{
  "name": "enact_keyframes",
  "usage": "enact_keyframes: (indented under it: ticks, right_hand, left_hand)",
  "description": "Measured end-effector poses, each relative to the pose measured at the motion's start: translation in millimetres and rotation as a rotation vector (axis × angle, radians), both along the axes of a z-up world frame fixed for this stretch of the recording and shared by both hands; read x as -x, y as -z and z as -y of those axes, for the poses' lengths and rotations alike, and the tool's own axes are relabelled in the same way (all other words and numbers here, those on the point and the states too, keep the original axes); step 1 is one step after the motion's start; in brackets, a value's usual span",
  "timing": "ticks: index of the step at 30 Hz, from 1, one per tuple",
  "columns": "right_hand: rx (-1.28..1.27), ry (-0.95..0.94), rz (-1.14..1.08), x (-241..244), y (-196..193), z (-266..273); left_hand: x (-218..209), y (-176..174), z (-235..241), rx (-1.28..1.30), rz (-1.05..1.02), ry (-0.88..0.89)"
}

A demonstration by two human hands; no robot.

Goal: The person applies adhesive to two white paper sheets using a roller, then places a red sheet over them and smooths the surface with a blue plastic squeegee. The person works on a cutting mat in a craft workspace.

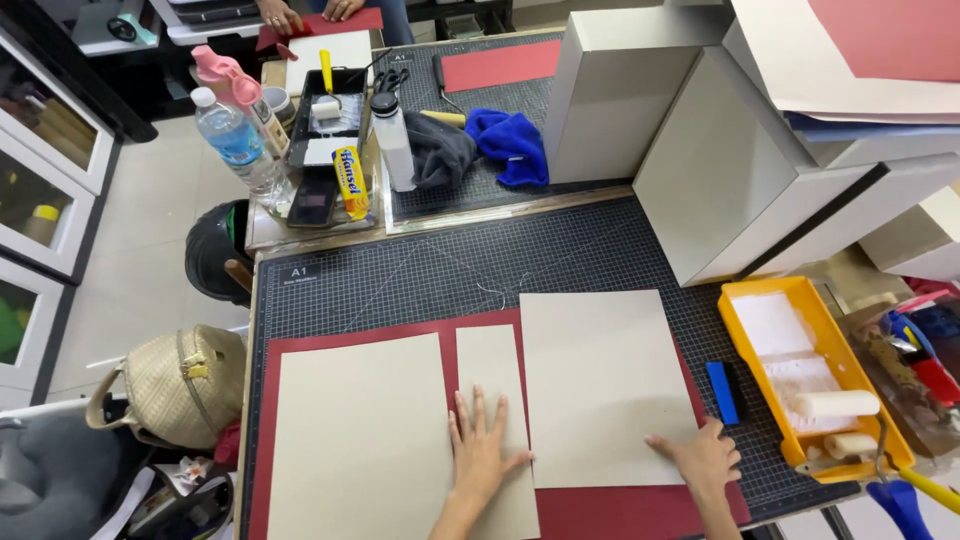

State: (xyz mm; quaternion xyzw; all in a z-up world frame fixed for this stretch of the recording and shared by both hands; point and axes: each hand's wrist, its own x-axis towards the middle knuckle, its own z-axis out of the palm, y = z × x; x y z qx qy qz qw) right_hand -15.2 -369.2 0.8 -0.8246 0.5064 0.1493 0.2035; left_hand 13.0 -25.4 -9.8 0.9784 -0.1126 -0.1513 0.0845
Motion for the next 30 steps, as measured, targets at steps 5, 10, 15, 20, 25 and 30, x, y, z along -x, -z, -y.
enact_keyframes:
  ticks: [5, 10, 15, 20, 25, 30]
  right_hand:
    - [-0.025, -0.213, 0.264, 17.0, -7.6, 30.4]
    - [-0.319, -0.089, 0.306, 25.0, -42.6, 25.7]
    - [-0.368, -0.099, 0.266, 31.1, -34.3, 14.2]
    - [-0.409, -0.033, 0.251, 31.9, -38.5, 10.8]
    - [-0.451, -0.013, 0.266, 33.3, -37.1, 14.2]
    - [-0.448, -0.021, 0.273, 37.6, -41.4, 11.7]
  left_hand:
    - [9.6, 51.4, 0.3, -0.051, 0.662, 0.004]
    - [20.7, 49.5, 2.0, 0.018, 0.6, 0.005]
    - [21.7, 51.3, 2.1, 0.05, 0.576, -0.003]
    - [20.3, 50.9, 4.3, 0.083, 0.477, -0.023]
    - [21.2, 53.7, 6.1, 0.039, 0.553, -0.037]
    - [20.9, 52.3, 6.7, 0.029, 0.573, -0.038]
